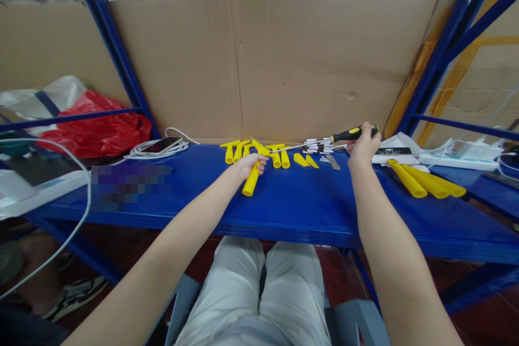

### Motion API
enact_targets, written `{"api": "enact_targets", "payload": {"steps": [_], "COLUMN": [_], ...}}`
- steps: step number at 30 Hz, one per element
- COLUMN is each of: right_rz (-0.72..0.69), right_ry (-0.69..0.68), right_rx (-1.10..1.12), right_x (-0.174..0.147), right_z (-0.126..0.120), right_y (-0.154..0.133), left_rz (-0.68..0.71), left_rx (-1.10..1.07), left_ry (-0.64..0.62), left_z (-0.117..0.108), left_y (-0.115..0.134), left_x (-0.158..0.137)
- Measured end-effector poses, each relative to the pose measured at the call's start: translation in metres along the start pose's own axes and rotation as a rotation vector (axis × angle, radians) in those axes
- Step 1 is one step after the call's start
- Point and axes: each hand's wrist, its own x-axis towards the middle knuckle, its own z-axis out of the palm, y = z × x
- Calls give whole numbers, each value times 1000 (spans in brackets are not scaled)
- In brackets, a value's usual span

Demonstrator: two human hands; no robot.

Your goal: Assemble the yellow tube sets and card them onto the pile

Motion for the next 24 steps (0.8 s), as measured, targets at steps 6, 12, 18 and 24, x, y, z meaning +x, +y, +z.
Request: {"api": "enact_targets", "payload": {"steps": [6,12,18,24], "right_rz": [-7,-4,-3,0], "right_ry": [18,25,22,10], "right_rx": [-6,-16,-12,12], "right_x": [2,0,0,-2], "right_z": [0,0,1,1], "right_y": [1,-1,0,-1], "left_rz": [-5,3,-3,5], "left_rx": [7,-7,-11,-13], "left_ry": [-16,-20,-19,-15], "left_z": [0,1,0,0], "left_y": [0,-1,0,-1], "left_x": [0,1,1,1]}}
